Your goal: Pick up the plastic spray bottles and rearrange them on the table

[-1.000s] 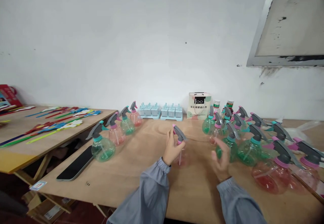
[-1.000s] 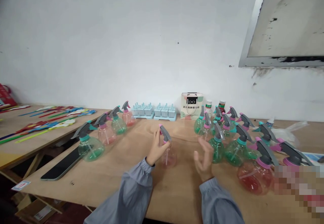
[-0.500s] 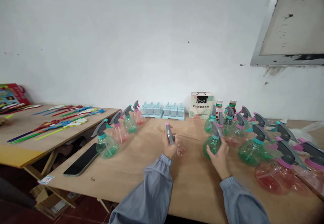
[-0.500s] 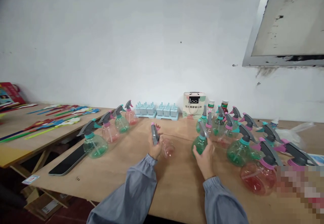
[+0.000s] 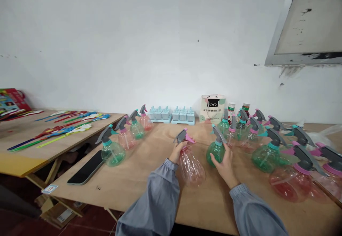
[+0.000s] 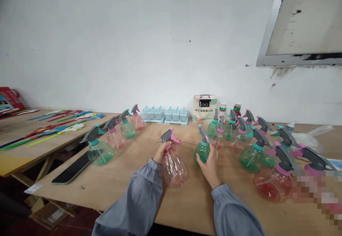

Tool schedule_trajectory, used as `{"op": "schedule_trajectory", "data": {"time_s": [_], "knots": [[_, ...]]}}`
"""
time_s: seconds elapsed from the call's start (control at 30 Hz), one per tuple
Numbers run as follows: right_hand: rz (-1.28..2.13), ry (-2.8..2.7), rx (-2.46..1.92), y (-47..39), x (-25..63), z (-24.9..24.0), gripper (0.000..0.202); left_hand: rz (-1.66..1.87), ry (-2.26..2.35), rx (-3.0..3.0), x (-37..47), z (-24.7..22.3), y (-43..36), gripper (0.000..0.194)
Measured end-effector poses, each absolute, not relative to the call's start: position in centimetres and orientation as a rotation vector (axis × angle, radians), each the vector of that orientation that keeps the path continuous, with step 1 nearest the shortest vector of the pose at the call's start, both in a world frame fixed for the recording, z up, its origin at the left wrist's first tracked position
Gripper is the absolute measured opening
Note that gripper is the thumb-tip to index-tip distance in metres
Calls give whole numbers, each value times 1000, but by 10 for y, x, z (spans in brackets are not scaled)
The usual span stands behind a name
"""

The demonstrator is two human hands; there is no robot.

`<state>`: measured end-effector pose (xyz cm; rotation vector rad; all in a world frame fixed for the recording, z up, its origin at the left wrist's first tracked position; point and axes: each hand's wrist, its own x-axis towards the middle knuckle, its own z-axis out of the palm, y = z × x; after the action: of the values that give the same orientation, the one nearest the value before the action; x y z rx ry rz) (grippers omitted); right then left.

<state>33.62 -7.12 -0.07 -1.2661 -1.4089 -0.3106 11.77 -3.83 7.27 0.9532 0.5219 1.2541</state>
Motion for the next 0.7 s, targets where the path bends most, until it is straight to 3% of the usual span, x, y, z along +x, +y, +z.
{"op": "schedule_trajectory", "data": {"time_s": [0.33,0.53,0.7], "knots": [[-288,-1421,-1257,-74,336,2,67,1279,408,1066,110,76,-39,46],[-283,-1417,-1243,-73,336,2,68,1264,500,1069,103,70,-35,36],[-280,-1417,-1249,-72,336,1,68,1370,491,1029,104,69,-32,49]]}}
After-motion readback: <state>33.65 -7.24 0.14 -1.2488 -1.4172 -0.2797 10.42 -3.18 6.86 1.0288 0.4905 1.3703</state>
